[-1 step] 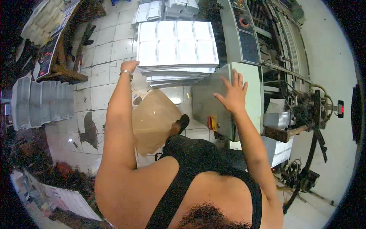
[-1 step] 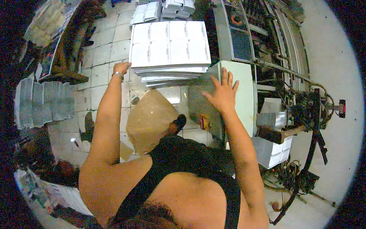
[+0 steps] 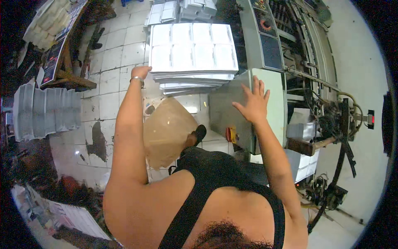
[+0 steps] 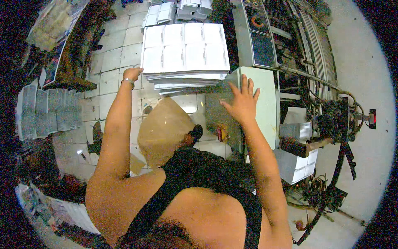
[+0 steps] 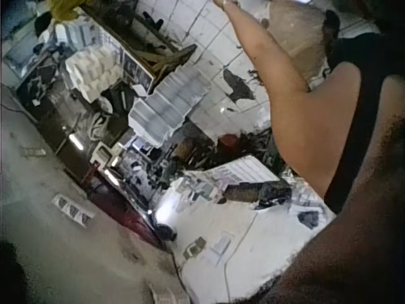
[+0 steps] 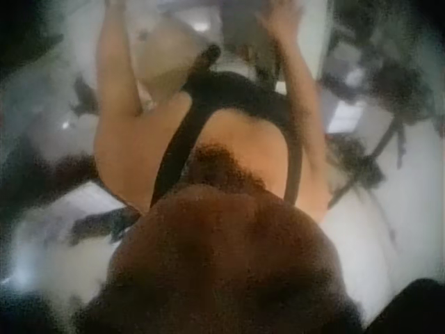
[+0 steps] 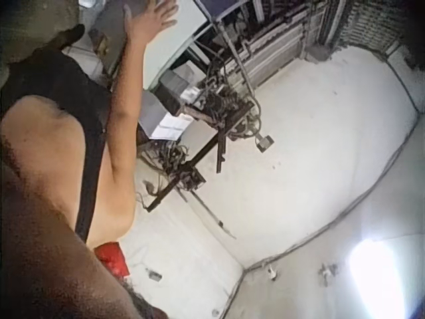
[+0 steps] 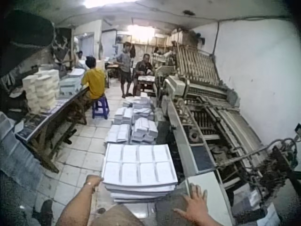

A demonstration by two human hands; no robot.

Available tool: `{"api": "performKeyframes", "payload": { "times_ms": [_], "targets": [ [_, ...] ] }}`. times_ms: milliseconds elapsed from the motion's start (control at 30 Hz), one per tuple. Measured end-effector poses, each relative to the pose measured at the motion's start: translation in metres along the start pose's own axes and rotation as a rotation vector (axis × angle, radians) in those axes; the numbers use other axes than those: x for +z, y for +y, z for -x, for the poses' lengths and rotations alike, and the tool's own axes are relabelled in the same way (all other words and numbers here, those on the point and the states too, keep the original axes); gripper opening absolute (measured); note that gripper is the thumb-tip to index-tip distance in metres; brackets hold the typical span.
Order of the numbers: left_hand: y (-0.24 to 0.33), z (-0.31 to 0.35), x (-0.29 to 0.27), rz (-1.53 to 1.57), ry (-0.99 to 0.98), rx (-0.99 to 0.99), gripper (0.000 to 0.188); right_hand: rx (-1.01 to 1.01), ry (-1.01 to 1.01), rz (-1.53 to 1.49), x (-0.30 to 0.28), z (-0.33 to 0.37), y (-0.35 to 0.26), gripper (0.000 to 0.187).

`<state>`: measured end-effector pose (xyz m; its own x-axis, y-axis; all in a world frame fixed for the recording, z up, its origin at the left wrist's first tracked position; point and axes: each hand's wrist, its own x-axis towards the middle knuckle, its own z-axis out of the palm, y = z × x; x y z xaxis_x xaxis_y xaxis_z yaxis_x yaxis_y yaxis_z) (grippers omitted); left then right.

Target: The person picks up large stacks of paper sheets from a pile, fans them out to ensure they are separated, and loads them into the feeder of a large industrial printing or binding machine.

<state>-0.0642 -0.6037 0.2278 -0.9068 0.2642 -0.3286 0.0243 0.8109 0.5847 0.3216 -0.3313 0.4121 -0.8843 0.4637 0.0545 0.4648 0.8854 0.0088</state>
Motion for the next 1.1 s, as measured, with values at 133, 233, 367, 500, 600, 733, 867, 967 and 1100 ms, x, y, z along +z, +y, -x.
{"api": "performKeyframes", "payload": {
  "times_ms": [133, 233, 367, 500, 600, 733, 867, 967, 1100],
  "targets": [
    [0.013, -0.002, -0.01, 0.463, -0.131, -0.243, 0.03, -0.011, -0.01, 0.008, 0.0, 0.0, 0.004, 0.069],
    [0.025, -0.003, -0.022, 0.897, -0.358, -0.305, 0.048, -0.012, -0.01, -0.022, -0.003, 0.0, 0.007, 0.068],
    [0.07, 0.016, -0.044, 0.891, -0.341, -0.351, 0.089, 0.01, -0.02, -0.048, -0.005, 0.0, 0.011, 0.068],
    [0.066, -0.024, -0.043, 0.872, -0.441, -0.394, 0.092, -0.012, 0.003, -0.107, -0.006, -0.001, 0.015, 0.069],
    [0.077, -0.043, -0.046, 0.997, -0.714, -0.501, 0.084, 0.003, -0.046, -0.153, -0.008, -0.003, 0.021, 0.069],
    [0.119, -0.043, -0.032, 0.623, -0.477, -0.431, 0.085, 0.028, -0.043, -0.199, -0.002, -0.002, 0.031, 0.067],
    [0.052, -0.124, 0.011, 0.436, -0.249, -0.449, 0.086, 0.003, -0.005, -0.247, -0.007, 0.001, 0.033, 0.065],
    [0.03, -0.131, 0.012, 0.308, 0.039, -0.465, 0.088, -0.016, -0.04, -0.241, -0.013, 0.003, 0.035, 0.063],
    [0.103, -0.088, 0.015, -0.103, 0.249, -0.261, 0.088, 0.029, 0.033, -0.265, 0.0, 0.008, 0.044, 0.062]
  ]
}}
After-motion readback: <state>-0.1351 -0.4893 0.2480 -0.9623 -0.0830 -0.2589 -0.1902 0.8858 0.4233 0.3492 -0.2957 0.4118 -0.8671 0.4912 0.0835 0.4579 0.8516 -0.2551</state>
